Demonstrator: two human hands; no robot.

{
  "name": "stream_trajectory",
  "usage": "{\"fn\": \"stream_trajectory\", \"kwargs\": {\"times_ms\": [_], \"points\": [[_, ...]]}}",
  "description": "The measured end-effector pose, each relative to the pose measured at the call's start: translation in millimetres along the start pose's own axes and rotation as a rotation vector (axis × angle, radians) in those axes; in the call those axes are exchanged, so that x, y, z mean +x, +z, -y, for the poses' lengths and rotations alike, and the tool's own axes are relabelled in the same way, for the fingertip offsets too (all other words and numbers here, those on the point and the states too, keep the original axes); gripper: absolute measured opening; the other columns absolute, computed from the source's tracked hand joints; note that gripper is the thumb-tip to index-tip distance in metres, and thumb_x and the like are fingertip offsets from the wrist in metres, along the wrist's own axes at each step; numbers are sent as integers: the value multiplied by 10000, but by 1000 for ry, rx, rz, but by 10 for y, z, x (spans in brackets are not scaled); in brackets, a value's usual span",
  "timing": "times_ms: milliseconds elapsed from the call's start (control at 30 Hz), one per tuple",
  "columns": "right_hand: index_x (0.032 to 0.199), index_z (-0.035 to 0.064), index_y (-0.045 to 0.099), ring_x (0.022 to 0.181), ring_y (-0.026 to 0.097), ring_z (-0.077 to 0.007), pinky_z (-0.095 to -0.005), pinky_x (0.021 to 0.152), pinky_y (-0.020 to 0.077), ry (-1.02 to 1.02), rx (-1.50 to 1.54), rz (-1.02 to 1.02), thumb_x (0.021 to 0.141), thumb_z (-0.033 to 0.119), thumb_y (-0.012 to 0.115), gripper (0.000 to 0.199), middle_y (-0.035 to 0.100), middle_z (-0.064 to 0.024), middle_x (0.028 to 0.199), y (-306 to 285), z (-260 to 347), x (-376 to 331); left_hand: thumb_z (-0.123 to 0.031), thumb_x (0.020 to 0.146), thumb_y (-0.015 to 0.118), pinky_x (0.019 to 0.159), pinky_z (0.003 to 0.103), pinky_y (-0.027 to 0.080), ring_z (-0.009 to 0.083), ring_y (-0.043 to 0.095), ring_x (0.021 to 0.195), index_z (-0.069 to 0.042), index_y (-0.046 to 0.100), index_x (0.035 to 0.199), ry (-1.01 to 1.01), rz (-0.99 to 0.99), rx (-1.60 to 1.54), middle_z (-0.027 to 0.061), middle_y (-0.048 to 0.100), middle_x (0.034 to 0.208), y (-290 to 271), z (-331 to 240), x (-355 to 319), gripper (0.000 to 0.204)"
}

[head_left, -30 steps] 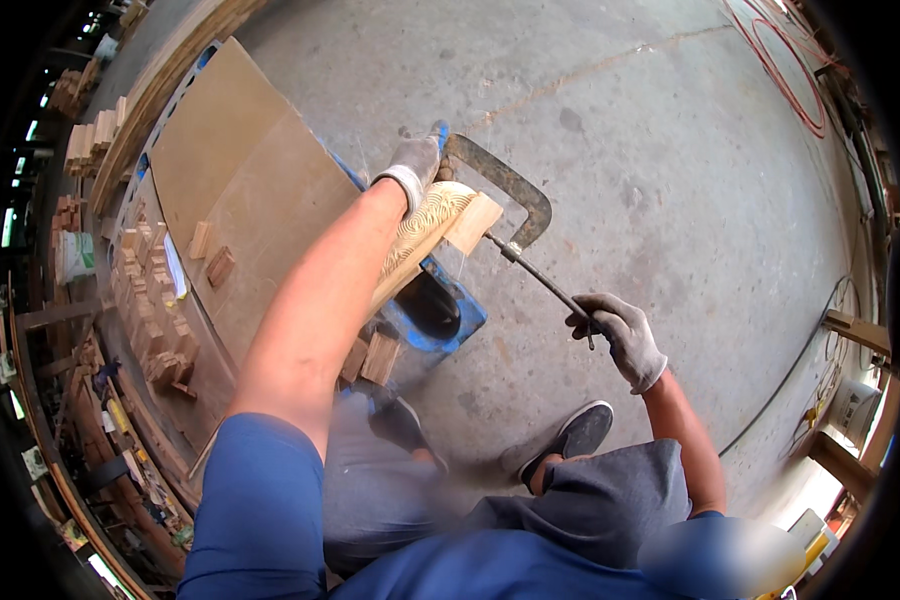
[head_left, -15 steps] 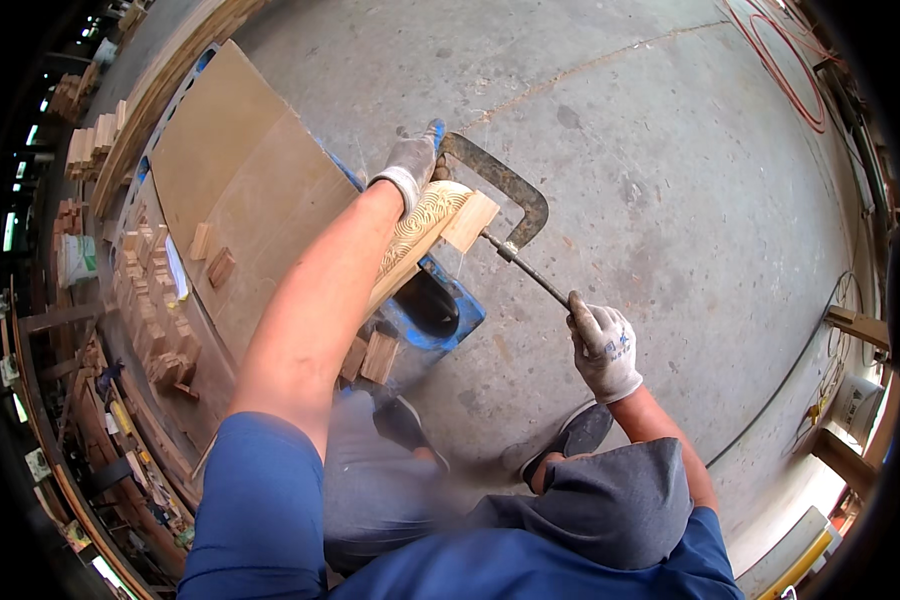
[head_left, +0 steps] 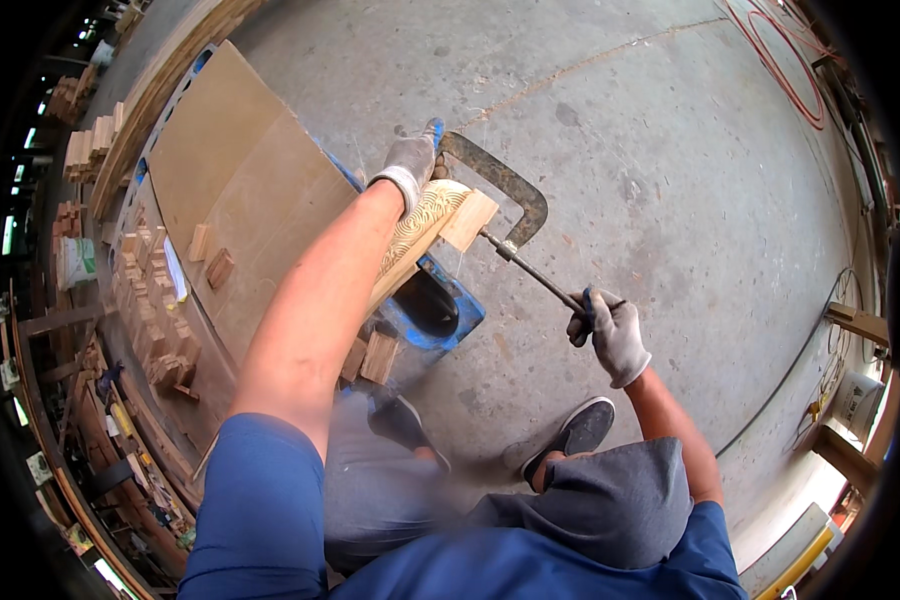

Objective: The person uses a chisel to carve a decorative pattern into a long piece of wood clamped to a workbench. They repeatedly chip away at the wood surface to create a textured design, then move the piece to a different table to continue the carving process.

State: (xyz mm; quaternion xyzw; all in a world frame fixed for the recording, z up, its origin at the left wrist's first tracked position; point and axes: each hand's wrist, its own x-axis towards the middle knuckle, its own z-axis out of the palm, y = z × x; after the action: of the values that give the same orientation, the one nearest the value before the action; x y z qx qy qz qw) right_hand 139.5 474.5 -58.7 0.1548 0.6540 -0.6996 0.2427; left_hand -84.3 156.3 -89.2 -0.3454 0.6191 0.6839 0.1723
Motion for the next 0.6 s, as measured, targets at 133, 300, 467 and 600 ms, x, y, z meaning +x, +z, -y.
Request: {"fn": "stream_trajectory", "kwargs": {"times_ms": [133, 300, 467, 600], "points": [[1069, -83, 680, 481, 576, -171, -325, 515, 520, 267, 199, 74, 1093, 381, 475, 508, 623, -85, 623, -72, 11, 157, -447, 1014, 651, 446, 343, 454, 173, 539, 480, -47, 622, 869, 40, -27, 19, 53, 578, 643, 34, -16, -31, 426], [1027, -52, 659, 401, 483, -171, -375, 481, 491, 528, 513, 198, 1087, 398, 478, 489, 572, -47, 559, -172, -152, 286, -435, 1015, 653, 463, 347, 460, 174, 545, 494, -32, 631, 919, 39, -75, 88, 59, 590, 665, 72, -23, -39, 415], [1090, -69, 654, 428, 522, -189, -378, 528, 527, 648, 607, 246, 1094, 396, 475, 498, 590, -41, 594, -233, -180, 335, -421, 1018, 651, 468, 350, 459, 174, 541, 498, -19, 639, 941, 32, -59, 59, 66, 591, 668, 46, 26, 36, 409], [1191, -43, 641, 579, 631, -225, -391, 619, 567, 308, -37, -88, 935, 442, 726, 555, 657, -93, 720, -44, 149, 85, -416, 1020, 647, 466, 355, 451, 173, 529, 494, -11, 648, 962, 31, -44, 73, 66, 580, 661, 19, 25, 43, 410]]}}
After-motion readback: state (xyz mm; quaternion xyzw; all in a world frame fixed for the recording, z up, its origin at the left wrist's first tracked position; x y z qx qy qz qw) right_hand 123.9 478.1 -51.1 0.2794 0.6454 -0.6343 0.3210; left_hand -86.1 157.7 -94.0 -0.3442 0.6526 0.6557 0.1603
